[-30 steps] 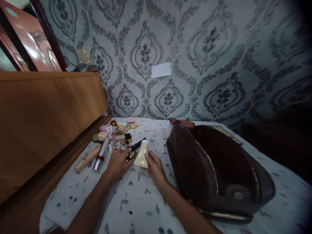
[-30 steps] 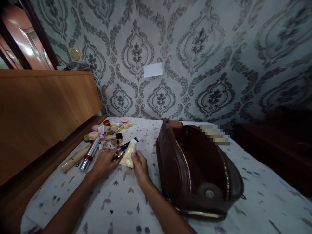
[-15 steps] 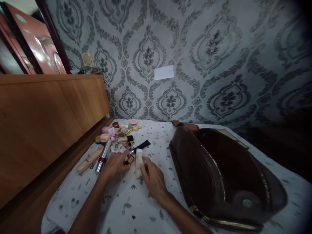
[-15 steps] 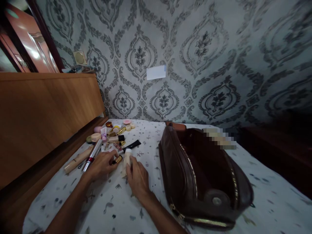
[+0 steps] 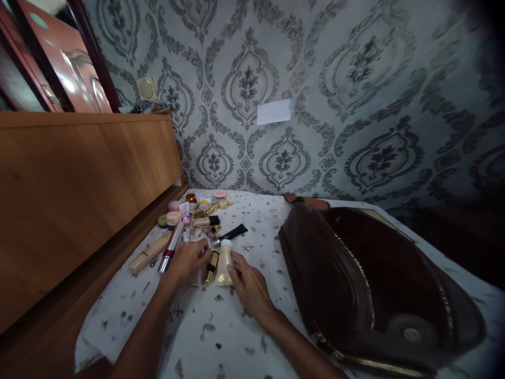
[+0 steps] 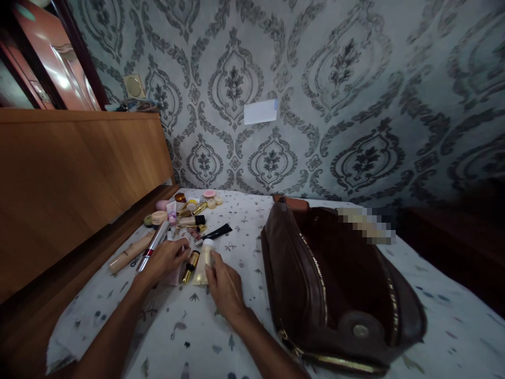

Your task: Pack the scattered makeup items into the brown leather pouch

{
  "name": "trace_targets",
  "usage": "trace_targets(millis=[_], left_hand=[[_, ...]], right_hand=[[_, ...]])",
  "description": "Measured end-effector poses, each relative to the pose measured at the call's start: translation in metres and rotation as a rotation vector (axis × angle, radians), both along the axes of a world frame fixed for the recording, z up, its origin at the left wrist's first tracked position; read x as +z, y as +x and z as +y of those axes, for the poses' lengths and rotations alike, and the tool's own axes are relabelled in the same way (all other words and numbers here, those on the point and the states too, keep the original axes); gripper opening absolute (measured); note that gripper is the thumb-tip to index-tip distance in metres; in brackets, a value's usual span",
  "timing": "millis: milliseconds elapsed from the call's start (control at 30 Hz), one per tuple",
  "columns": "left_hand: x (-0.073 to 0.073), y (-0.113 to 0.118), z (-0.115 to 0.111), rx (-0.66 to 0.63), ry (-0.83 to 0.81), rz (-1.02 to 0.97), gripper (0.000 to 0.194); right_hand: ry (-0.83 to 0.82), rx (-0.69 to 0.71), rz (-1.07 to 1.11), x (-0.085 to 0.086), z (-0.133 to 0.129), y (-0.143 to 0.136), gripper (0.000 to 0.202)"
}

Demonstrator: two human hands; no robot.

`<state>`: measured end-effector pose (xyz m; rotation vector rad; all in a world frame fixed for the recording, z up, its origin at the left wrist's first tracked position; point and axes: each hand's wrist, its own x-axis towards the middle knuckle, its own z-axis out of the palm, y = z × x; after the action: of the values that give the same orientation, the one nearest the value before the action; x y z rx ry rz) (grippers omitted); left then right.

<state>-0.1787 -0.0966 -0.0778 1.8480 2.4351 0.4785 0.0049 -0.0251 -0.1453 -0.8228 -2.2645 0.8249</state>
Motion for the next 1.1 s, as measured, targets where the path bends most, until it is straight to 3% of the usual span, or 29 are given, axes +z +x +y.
trace_targets(millis=[200, 333, 567, 733, 900, 1100], left_hand=[[-0.006, -0.018, 0.0, 0.235, 0.183, 0.04, 0.023], [-0.001, -0.046, 0.004, 0.348, 0.295, 0.04, 0.019], [0.021, -0.11, 0.011, 0.416, 0.343, 0.047, 0.025], [0.024, -0.136, 0.021, 0.429, 0.247, 0.089, 0.023], [0.026, -0.14, 0.062, 0.382, 0.185, 0.118, 0.022], [0.027, -0.123, 0.158, 0.257, 0.131, 0.093, 0.035]], right_hand=[[0.016, -0.037, -0.045, -0.001, 0.002, 0.0, 0.045], [0.023, -0.033, -0.058, -0.003, 0.001, 0.001, 0.045], [0.027, -0.062, -0.018, -0.005, 0.002, 0.001, 0.042], [0.023, -0.05, -0.079, -0.004, 0.001, 0.001, 0.045], [0.017, -0.072, -0.107, 0.0, -0.001, 0.001, 0.046], [0.013, -0.098, -0.042, -0.011, -0.003, 0.0, 0.046]])
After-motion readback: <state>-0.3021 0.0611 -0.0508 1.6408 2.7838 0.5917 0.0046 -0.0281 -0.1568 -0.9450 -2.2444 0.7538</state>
